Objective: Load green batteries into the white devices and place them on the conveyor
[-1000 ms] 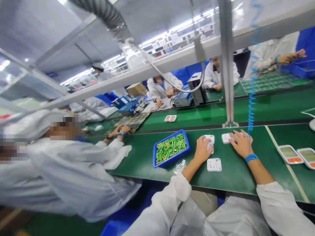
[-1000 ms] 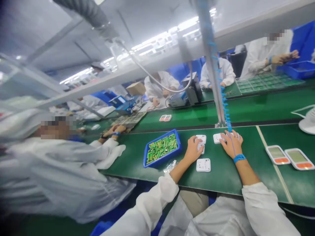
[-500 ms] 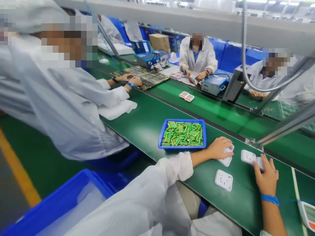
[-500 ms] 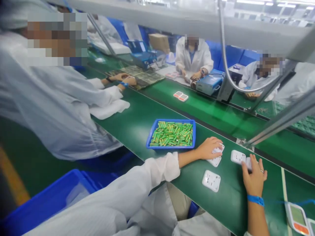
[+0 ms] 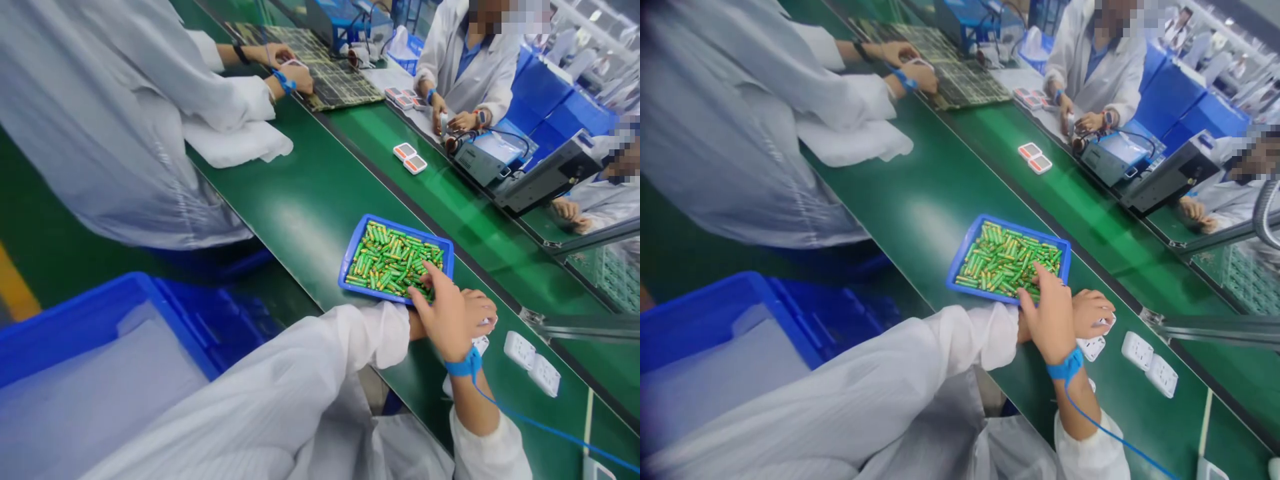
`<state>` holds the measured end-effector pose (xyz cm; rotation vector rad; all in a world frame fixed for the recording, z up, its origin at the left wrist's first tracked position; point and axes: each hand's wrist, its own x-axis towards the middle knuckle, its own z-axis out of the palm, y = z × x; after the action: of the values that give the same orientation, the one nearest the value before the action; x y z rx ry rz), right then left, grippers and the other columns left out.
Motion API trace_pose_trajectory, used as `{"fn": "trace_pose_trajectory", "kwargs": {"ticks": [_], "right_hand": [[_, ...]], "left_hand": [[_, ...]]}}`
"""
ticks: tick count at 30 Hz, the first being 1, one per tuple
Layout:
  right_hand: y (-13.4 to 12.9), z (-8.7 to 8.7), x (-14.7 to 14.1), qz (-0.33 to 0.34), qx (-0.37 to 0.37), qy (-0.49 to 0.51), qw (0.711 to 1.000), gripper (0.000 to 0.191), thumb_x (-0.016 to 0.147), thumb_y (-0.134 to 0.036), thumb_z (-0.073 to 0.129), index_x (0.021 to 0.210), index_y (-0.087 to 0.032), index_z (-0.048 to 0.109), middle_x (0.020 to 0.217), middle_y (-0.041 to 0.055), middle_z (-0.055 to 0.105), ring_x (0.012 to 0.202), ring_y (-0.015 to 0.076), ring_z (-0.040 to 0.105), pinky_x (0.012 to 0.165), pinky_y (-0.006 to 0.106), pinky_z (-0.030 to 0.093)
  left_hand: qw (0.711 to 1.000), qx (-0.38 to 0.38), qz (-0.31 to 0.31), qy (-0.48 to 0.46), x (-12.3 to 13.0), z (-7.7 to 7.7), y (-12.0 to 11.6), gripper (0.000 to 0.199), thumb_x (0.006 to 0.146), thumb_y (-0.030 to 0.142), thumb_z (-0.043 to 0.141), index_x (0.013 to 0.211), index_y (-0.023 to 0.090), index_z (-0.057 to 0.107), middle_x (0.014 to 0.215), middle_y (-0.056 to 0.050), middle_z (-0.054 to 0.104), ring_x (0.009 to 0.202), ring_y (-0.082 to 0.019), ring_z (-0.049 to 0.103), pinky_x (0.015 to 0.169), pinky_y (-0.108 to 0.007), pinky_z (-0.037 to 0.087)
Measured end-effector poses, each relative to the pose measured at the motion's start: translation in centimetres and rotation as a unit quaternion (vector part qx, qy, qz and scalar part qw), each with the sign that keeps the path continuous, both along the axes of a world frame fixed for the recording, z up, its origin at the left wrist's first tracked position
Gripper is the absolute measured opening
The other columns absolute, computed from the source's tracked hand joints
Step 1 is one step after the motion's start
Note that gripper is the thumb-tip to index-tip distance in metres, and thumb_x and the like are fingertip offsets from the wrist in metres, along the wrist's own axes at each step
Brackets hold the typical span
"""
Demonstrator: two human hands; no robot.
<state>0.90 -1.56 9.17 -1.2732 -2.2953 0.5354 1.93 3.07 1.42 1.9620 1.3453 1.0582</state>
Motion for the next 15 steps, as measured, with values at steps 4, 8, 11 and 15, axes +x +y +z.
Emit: {"fn": "trace_pose_trajectory", "kwargs": {"ticks": [4, 8, 11, 15], "right_hand": [[1.1, -1.1, -2.9, 0.023, -0.013, -0.045, 0.999, 0.033, 0.102, -0.026, 0.064, 0.133, -0.023, 0.075, 0.121, 0.0140, 0.081, 0.112, 0.0341, 0.075, 0.102, 0.050, 0.058], [1.9, -0.8, -2.7, 0.018, -0.040, -0.047, 0.998, 0.023, 0.101, -0.020, 0.060, 0.117, -0.021, 0.077, 0.110, 0.0109, 0.082, 0.098, 0.0290, 0.076, 0.093, 0.042, 0.059], [2.0, -0.5, -2.5, 0.012, -0.039, -0.031, 0.999, 0.020, 0.102, -0.022, 0.059, 0.112, -0.022, 0.077, 0.106, 0.0089, 0.082, 0.096, 0.0276, 0.076, 0.091, 0.039, 0.059], [1.8, -0.6, -2.4, 0.013, -0.032, -0.019, 0.999, 0.018, 0.103, -0.024, 0.060, 0.111, -0.023, 0.076, 0.107, 0.0089, 0.082, 0.097, 0.0275, 0.076, 0.091, 0.039, 0.059]], "left_hand": [[0.987, 0.063, -0.139, 0.060, -0.7, 0.0, -0.1, 0.010, 0.102, 0.030, 0.074, 0.104, 0.028, 0.083, 0.139, -0.003, 0.079, 0.135, -0.028, 0.065, 0.110, -0.046, 0.054], [0.988, 0.061, -0.127, 0.065, -0.8, -0.1, -0.1, 0.012, 0.103, 0.031, 0.069, 0.104, 0.028, 0.081, 0.141, -0.001, 0.079, 0.134, -0.029, 0.064, 0.107, -0.046, 0.051], [0.988, 0.060, -0.129, 0.067, -0.5, -0.3, -0.1, 0.016, 0.104, 0.032, 0.066, 0.109, 0.028, 0.080, 0.142, 0.000, 0.078, 0.134, -0.027, 0.063, 0.104, -0.044, 0.050], [0.987, 0.057, -0.130, 0.070, -0.3, -0.5, 0.0, 0.018, 0.104, 0.031, 0.065, 0.112, 0.026, 0.080, 0.143, 0.001, 0.077, 0.135, -0.026, 0.061, 0.101, -0.043, 0.048]]}}
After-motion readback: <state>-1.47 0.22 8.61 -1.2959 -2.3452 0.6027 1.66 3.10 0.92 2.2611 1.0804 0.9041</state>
